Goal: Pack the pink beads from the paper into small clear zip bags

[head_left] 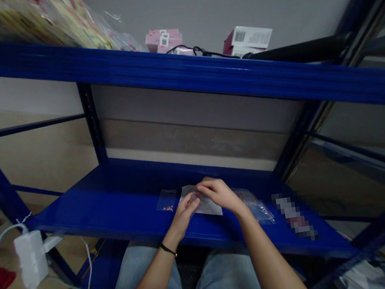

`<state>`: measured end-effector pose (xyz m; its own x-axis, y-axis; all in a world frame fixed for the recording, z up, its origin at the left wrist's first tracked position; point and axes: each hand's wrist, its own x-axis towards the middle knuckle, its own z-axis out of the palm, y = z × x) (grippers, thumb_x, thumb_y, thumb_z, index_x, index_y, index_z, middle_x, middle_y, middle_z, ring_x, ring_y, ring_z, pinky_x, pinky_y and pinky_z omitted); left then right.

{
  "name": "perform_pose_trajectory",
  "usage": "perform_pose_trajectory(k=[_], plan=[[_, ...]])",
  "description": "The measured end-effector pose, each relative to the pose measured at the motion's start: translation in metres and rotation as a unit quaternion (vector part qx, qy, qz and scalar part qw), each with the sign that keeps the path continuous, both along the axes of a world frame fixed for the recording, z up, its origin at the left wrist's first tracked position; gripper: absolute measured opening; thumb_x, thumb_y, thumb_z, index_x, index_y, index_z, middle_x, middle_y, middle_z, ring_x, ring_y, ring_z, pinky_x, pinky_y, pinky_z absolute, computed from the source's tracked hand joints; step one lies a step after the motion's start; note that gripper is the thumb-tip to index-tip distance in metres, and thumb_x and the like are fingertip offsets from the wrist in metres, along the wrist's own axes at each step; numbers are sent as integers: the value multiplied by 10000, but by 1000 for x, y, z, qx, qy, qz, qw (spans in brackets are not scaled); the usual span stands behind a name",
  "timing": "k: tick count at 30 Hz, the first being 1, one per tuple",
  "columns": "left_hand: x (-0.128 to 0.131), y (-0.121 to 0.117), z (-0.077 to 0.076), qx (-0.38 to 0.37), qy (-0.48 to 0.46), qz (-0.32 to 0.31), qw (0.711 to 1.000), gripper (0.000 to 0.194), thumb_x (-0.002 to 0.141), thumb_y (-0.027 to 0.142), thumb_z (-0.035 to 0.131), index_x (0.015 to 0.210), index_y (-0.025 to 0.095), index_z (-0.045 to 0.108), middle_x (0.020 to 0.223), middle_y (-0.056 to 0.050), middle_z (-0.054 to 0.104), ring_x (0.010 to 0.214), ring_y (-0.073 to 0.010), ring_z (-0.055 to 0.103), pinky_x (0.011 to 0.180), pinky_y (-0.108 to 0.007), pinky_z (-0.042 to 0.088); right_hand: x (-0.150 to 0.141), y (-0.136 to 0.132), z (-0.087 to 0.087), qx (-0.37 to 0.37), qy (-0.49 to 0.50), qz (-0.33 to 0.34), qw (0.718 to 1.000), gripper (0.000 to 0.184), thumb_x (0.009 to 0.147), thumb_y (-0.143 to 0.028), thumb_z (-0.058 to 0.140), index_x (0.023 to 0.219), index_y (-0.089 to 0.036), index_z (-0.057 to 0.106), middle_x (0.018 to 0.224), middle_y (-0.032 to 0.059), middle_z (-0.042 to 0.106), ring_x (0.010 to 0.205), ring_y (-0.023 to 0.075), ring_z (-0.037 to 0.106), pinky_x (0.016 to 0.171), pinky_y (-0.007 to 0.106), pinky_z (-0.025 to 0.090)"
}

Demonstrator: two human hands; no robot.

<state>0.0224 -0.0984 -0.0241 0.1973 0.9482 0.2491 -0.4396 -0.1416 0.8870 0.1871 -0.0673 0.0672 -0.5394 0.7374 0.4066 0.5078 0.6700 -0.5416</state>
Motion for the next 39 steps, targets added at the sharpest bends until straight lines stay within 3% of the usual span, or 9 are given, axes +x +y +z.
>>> perform_pose_trajectory(k=[4, 6, 9, 12, 17, 27, 39], plan=[[-1, 3, -7, -35, -29, 16, 999, 362, 847, 411, 682, 1138, 196, 706, 1111, -92, 693, 967, -207, 617, 828, -283, 445, 19, 41, -35, -9, 90, -164, 982, 277, 946, -271, 478, 1077, -185, 707, 1017, 73, 724, 928, 194, 665, 831, 288, 484], [-2, 4, -9, -45, -53, 21, 997, 358, 843, 415, 684, 1120, 190, 715, 1092, -95, 695, 907, -189, 618, 787, -271, 444, 28, 62, -58, -29, 49, -237, 970, 294, 923, -211, 473, 1111, -184, 698, 1040, 82, 724, 937, 204, 674, 831, 301, 496], [-2, 5, -10, -53, -85, 28, 995, 370, 821, 425, 705, 1092, 175, 727, 1083, -104, 695, 866, -183, 619, 761, -266, 443, 34, 81, -85, -28, -21, -259, 965, 304, 905, -156, 464, 1062, -174, 724, 1073, 106, 715, 986, 223, 666, 882, 322, 482], [-3, 5, -12, -60, -106, 42, 992, 370, 824, 429, 703, 1078, 162, 732, 1068, -110, 694, 858, -183, 618, 749, -263, 443, 32, 87, -99, -29, -39, -238, 970, 299, 894, -127, 478, 1023, -175, 742, 1055, 101, 715, 993, 214, 661, 896, 302, 468], [-4, 5, -15, -66, -133, 57, 987, 382, 827, 447, 697, 1062, 148, 738, 1007, -114, 696, 817, -177, 614, 720, -259, 439, 27, 91, -106, -19, -88, -199, 976, 317, 873, -86, 485, 1012, -192, 749, 1069, 78, 706, 1015, 194, 637, 910, 277, 441], [-4, 5, -15, -75, -143, 51, 986, 391, 816, 448, 710, 1059, 142, 737, 961, -107, 688, 793, -163, 606, 692, -243, 437, 30, 90, -108, 8, -123, -185, 975, 310, 882, -104, 484, 1026, -204, 740, 1048, 64, 710, 1000, 189, 615, 893, 268, 420], [-4, 3, -12, -83, -160, 40, 983, 379, 818, 445, 704, 1052, 149, 737, 889, -83, 673, 776, -158, 598, 656, -243, 451, 29, 85, -101, 21, -80, -257, 963, 290, 928, -202, 443, 978, -159, 725, 997, 114, 697, 944, 223, 639, 853, 304, 448]])
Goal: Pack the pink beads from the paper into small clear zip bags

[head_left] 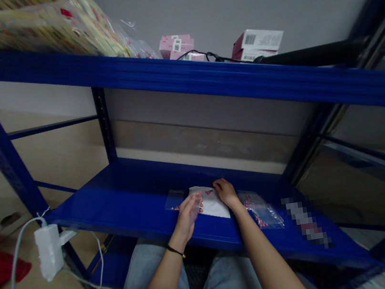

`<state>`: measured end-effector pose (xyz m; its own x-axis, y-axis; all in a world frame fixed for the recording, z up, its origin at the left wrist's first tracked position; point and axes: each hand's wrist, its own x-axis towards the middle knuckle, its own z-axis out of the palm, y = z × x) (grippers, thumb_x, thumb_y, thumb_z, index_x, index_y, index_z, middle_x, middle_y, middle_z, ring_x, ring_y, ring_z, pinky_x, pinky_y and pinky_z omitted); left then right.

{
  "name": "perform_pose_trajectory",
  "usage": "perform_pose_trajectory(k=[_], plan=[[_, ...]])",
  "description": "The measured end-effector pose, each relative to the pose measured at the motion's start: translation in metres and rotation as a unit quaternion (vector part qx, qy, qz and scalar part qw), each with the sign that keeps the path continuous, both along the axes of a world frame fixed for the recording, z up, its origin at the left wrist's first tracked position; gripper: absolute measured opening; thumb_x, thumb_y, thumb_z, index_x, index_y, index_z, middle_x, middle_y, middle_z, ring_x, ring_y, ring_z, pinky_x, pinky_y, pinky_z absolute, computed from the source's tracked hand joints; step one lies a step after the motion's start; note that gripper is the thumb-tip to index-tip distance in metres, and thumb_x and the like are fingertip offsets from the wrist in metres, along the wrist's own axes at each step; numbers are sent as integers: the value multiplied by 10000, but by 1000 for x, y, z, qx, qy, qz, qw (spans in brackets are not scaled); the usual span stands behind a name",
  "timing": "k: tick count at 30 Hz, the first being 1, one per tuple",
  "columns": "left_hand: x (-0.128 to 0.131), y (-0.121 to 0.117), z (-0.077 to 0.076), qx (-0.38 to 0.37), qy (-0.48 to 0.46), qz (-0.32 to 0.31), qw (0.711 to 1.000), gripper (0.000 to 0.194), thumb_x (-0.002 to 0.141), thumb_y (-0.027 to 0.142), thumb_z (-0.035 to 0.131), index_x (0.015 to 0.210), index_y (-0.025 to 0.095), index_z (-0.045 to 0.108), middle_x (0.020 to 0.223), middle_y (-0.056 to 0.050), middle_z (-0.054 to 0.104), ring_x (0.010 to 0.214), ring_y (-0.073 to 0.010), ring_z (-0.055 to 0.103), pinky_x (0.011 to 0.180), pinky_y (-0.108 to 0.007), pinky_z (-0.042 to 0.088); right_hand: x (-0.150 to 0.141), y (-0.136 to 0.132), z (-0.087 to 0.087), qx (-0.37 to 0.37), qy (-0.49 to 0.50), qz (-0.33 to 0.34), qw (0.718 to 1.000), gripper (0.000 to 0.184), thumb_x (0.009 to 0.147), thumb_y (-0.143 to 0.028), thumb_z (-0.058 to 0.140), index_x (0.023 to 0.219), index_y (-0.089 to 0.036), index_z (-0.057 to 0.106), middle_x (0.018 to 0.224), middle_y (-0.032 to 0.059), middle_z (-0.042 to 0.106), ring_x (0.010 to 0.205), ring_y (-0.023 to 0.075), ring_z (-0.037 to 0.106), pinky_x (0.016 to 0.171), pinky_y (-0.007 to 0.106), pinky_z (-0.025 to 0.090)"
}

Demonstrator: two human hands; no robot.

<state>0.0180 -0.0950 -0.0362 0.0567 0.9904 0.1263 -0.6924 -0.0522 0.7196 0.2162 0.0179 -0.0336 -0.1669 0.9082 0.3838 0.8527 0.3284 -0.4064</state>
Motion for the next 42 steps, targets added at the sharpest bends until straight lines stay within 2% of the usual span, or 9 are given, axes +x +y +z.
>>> perform_pose_trajectory(k=[3, 6, 10, 14, 17, 21, 26, 29, 42], plan=[[0, 0, -1, 1, -8, -3, 1000, 377, 828, 450, 693, 1050, 149, 736, 875, -76, 669, 764, -152, 598, 653, -244, 447, -7, -11, 17, 28, 60, 25, 997, 268, 935, -270, 458, 946, -182, 711, 964, 86, 693, 903, 209, 643, 818, 295, 460], [0, -1, 0, 3, -9, -6, 1000, 382, 820, 447, 706, 1050, 144, 735, 889, -82, 677, 772, -156, 605, 661, -249, 447, -22, -32, 45, 57, 125, 96, 986, 247, 929, -343, 502, 883, -202, 700, 880, 56, 684, 819, 191, 633, 749, 279, 457], [0, -3, 3, 2, -11, -9, 1000, 377, 809, 437, 725, 1048, 145, 731, 898, -86, 689, 760, -157, 614, 663, -254, 446, -49, -65, 83, 46, 126, 181, 974, 283, 923, -406, 546, 792, -200, 688, 779, 38, 648, 722, 166, 590, 666, 261, 430], [1, -4, 2, 13, -5, -5, 1000, 344, 819, 435, 718, 1012, 150, 733, 914, -84, 696, 755, -160, 617, 665, -258, 442, -64, -80, 96, 18, 85, 246, 965, 376, 932, -470, 530, 708, -202, 667, 738, 18, 627, 736, 156, 572, 692, 253, 427], [0, -3, 1, 17, -2, -5, 1000, 362, 836, 439, 695, 1047, 146, 728, 912, -90, 691, 766, -164, 614, 674, -259, 441, -58, -72, 88, 27, 115, 221, 968, 452, 981, -451, 431, 685, -196, 657, 744, 21, 626, 732, 149, 582, 711, 251, 430], [-3, -3, 1, 12, -15, -12, 1000, 396, 843, 458, 675, 1069, 137, 726, 880, -84, 674, 764, -159, 601, 666, -253, 434, -36, -47, 61, 37, 159, 156, 974, 350, 993, -338, 382, 914, -198, 693, 905, 45, 678, 846, 168, 624, 780, 265, 447], [-4, -4, 5, 2, -37, -15, 999, 406, 841, 472, 672, 1059, 133, 724, 852, -72, 662, 761, -154, 594, 660, -255, 427, -18, -30, 18, 7, 45, 104, 994, 273, 930, -210, 449, 1040, -189, 698, 1017, 66, 693, 970, 195, 610, 864, 282, 433], [-4, -5, 6, -9, -36, -8, 999, 431, 812, 496, 697, 1040, 132, 729, 844, -72, 669, 754, -158, 598, 655, -258, 426, -16, -30, 2, 12, -13, 80, 997, 282, 932, -186, 453, 1075, -189, 696, 1036, 69, 688, 988, 195, 595, 896, 281, 417], [-2, -4, 5, -12, -1, -5, 1000, 426, 796, 494, 719, 1024, 134, 741, 846, -82, 686, 747, -158, 612, 660, -250, 429, -23, -34, -3, 20, -74, 39, 996, 253, 940, -202, 471, 1055, -209, 697, 1033, 82, 667, 988, 204, 597, 868, 266, 430]])
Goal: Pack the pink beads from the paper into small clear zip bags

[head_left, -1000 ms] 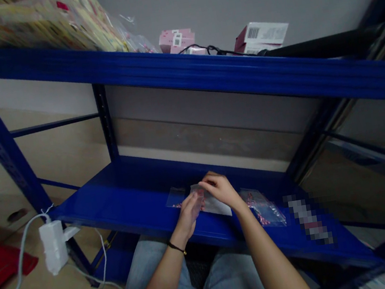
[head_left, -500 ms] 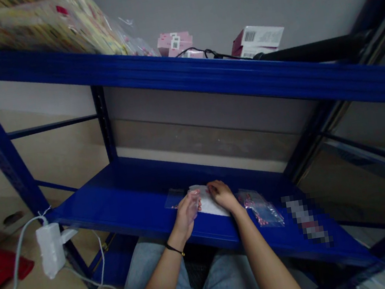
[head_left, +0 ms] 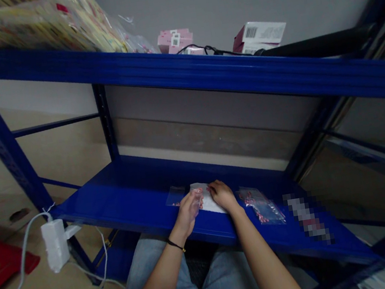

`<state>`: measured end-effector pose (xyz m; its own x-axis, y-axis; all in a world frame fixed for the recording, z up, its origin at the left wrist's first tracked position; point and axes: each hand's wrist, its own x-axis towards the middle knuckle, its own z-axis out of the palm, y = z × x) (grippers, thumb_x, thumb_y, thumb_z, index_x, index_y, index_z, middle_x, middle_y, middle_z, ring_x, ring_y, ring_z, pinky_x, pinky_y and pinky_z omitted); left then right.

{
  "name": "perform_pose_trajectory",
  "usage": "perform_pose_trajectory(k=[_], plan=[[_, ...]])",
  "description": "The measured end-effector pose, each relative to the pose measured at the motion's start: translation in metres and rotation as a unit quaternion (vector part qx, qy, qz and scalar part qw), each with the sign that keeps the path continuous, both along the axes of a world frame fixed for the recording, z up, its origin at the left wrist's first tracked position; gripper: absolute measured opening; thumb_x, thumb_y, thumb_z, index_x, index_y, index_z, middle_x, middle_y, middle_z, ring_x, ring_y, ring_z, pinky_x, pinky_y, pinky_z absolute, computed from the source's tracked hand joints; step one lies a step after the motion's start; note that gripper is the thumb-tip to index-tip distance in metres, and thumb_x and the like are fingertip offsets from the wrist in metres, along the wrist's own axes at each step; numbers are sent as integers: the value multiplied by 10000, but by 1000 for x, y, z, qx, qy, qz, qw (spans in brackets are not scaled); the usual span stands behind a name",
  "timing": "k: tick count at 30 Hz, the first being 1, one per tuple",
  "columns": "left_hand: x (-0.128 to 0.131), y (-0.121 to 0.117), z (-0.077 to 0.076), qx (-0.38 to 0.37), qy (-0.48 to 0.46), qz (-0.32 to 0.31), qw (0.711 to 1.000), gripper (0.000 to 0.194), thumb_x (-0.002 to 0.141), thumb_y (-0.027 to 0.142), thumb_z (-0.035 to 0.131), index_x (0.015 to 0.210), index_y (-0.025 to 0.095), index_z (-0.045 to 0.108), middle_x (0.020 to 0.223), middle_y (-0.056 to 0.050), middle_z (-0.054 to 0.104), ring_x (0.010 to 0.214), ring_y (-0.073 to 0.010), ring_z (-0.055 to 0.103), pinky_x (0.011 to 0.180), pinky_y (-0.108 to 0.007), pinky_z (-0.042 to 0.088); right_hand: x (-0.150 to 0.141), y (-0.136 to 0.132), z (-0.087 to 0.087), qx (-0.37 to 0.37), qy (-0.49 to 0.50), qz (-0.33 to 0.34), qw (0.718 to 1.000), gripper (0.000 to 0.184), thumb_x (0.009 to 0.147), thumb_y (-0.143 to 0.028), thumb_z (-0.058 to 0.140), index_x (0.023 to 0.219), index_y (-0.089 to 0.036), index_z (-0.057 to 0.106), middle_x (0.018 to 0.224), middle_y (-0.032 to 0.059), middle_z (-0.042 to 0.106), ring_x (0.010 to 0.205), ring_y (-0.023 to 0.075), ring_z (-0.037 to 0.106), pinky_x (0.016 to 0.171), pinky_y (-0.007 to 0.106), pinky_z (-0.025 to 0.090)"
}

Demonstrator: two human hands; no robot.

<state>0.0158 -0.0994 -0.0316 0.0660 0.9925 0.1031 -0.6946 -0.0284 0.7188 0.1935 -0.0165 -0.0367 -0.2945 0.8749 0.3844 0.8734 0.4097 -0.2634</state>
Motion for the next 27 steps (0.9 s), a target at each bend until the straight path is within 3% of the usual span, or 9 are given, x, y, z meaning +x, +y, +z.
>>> perform_pose_trajectory(k=[6, 14, 17, 20, 23, 25, 27], plan=[[2, -4, 0, 18, 57, -10, 998, 378, 792, 442, 731, 1044, 161, 747, 1017, -106, 708, 840, -180, 628, 701, -252, 434, -3, 2, 1, 3, -18, -15, 1000, 230, 952, -213, 454, 992, -216, 681, 1000, 79, 660, 956, 197, 604, 825, 257, 424], [3, -6, 2, 23, 92, -38, 995, 364, 779, 438, 750, 1032, 176, 750, 992, -100, 714, 864, -188, 633, 722, -250, 428, -3, 4, 1, 8, -11, -8, 1000, 242, 958, -215, 434, 949, -203, 676, 999, 99, 655, 958, 209, 596, 839, 270, 427], [2, -4, 1, 26, 93, -34, 995, 373, 795, 441, 730, 1054, 172, 746, 971, -98, 715, 831, -180, 630, 695, -246, 424, -3, 4, 6, 22, 53, -4, 998, 262, 954, -234, 420, 912, -199, 676, 969, 98, 659, 939, 209, 599, 858, 282, 428], [2, -2, -1, 23, 78, -28, 996, 405, 783, 463, 734, 1054, 162, 745, 933, -95, 710, 779, -168, 619, 654, -244, 417, -3, 3, 17, 5, 205, 9, 979, 233, 920, -292, 463, 898, -190, 671, 904, 74, 674, 837, 199, 611, 780, 286, 452], [2, 0, -1, 15, 72, -25, 997, 418, 779, 476, 733, 1047, 156, 746, 918, -92, 702, 746, -158, 607, 634, -242, 414, -7, -5, 35, -56, 355, 39, 932, 255, 876, -391, 531, 907, -178, 668, 785, 35, 669, 698, 177, 590, 638, 261, 441], [2, 1, 0, 13, 75, -30, 997, 413, 783, 469, 733, 1049, 154, 744, 905, -88, 698, 734, -154, 602, 633, -243, 414, -11, -16, 51, -88, 394, 80, 911, 272, 852, -424, 576, 904, -176, 674, 741, 16, 657, 655, 160, 571, 601, 246, 423], [2, 0, 1, 11, 71, -37, 997, 407, 782, 464, 738, 1043, 152, 742, 891, -84, 698, 730, -155, 603, 636, -247, 414, -16, -29, 68, -107, 373, 136, 911, 268, 841, -429, 611, 884, -177, 690, 762, 14, 665, 677, 154, 576, 624, 244, 429]])
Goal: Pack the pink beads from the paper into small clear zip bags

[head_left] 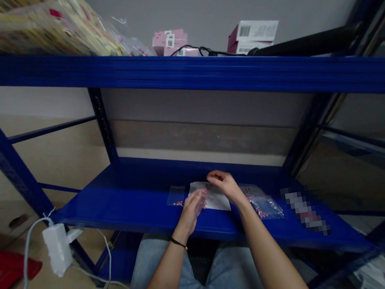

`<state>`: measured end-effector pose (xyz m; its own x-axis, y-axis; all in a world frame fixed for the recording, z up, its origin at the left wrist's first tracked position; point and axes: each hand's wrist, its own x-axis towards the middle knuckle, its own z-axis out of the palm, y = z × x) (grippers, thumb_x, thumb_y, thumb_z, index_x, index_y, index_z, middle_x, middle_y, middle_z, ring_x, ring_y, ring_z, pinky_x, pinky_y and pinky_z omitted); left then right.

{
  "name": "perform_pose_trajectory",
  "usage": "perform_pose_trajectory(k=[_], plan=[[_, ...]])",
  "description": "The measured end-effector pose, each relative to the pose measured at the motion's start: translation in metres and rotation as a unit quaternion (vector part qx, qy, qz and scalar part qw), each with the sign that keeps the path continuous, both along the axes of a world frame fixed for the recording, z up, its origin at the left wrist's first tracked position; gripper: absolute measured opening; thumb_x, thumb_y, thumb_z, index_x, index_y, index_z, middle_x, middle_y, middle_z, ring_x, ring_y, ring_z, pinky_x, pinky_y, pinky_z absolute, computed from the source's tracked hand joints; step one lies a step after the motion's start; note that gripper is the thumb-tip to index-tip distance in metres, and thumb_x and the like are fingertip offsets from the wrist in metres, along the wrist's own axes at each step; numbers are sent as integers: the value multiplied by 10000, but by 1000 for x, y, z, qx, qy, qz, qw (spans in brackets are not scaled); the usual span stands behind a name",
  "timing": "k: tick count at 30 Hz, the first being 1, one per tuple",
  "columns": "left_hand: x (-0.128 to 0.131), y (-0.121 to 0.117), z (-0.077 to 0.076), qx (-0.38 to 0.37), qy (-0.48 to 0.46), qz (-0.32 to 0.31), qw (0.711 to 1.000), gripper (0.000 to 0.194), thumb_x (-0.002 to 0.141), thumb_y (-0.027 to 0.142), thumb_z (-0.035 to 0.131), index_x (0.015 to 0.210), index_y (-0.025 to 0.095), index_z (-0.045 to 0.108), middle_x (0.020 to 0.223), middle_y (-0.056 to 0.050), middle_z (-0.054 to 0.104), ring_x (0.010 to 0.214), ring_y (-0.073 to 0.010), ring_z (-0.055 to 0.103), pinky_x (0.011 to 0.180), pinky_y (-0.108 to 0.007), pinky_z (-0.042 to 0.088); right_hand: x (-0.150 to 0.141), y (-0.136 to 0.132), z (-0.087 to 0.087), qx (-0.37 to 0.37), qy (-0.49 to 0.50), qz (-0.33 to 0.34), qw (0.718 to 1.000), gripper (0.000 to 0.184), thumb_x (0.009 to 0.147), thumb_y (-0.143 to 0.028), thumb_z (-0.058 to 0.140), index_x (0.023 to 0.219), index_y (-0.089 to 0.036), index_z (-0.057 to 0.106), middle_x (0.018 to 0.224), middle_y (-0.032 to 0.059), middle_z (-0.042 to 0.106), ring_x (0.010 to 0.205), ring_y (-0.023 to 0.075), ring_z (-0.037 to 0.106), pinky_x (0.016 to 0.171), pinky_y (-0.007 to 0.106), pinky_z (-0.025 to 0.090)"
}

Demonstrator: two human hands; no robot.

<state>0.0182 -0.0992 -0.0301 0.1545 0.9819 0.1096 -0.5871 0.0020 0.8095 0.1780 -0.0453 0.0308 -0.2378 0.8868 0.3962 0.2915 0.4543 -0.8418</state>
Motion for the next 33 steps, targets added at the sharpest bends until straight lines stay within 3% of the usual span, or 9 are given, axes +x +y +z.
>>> perform_pose_trajectory(k=[3, 5, 8, 10, 13, 17, 23, 33], plan=[[0, -1, 2, -1, -14, -4, 1000, 405, 781, 463, 744, 1034, 147, 741, 893, -88, 699, 747, -160, 610, 650, -249, 418, -4, -14, 18, 33, -73, 72, 994, 279, 872, -425, 588, 834, -178, 711, 810, 29, 684, 743, 162, 598, 688, 255, 449], [0, -1, 1, 4, -19, 3, 1000, 396, 793, 462, 734, 1027, 143, 743, 896, -89, 697, 752, -158, 610, 653, -247, 422, -2, -13, 20, 54, -94, 58, 992, 296, 906, -404, 531, 850, -181, 717, 842, 39, 697, 793, 174, 619, 735, 265, 459], [0, 0, -1, 3, -37, 20, 999, 395, 810, 468, 712, 1017, 133, 741, 862, -82, 686, 722, -149, 602, 635, -241, 422, 6, 3, 6, 46, -120, -40, 991, 274, 910, -315, 477, 970, -185, 711, 915, 52, 718, 855, 189, 645, 776, 275, 468], [0, 2, -3, -5, -56, 30, 998, 409, 805, 473, 713, 1018, 124, 738, 838, -80, 679, 713, -149, 598, 619, -237, 421, 10, 15, -12, 27, -191, -93, 977, 263, 876, -242, 489, 1006, -183, 709, 942, 61, 724, 864, 191, 649, 776, 266, 462], [-2, 3, -4, -8, -82, 30, 996, 419, 810, 479, 704, 1020, 117, 732, 826, -78, 671, 703, -146, 593, 601, -234, 420, 10, 26, -38, 25, -308, -119, 944, 250, 863, -196, 514, 1019, -184, 709, 981, 72, 714, 888, 181, 642, 796, 241, 438], [-4, 3, -2, -14, -114, 9, 993, 421, 837, 491, 671, 1027, 119, 723, 824, -73, 659, 696, -141, 590, 597, -233, 428, 3, 29, -59, 50, -364, -146, 919, 235, 911, -223, 511, 1055, -180, 692, 1017, 82, 685, 891, 175, 631, 789, 230, 419], [-6, 3, 0, -35, -130, 4, 991, 432, 820, 490, 691, 1027, 112, 720, 816, -68, 656, 681, -133, 587, 602, -231, 438, 0, 31, -66, 93, -397, -157, 899, 245, 951, -207, 453, 1001, -174, 690, 986, 89, 671, 938, 189, 615, 836, 245, 406], [-6, 1, 3, -30, -120, 6, 992, 452, 811, 515, 688, 1028, 118, 714, 788, -58, 654, 636, -126, 577, 579, -235, 415, -2, 30, -68, 100, -415, -173, 888, 263, 974, -221, 421, 980, -176, 680, 962, 86, 659, 892, 185, 622, 806, 250, 410]])
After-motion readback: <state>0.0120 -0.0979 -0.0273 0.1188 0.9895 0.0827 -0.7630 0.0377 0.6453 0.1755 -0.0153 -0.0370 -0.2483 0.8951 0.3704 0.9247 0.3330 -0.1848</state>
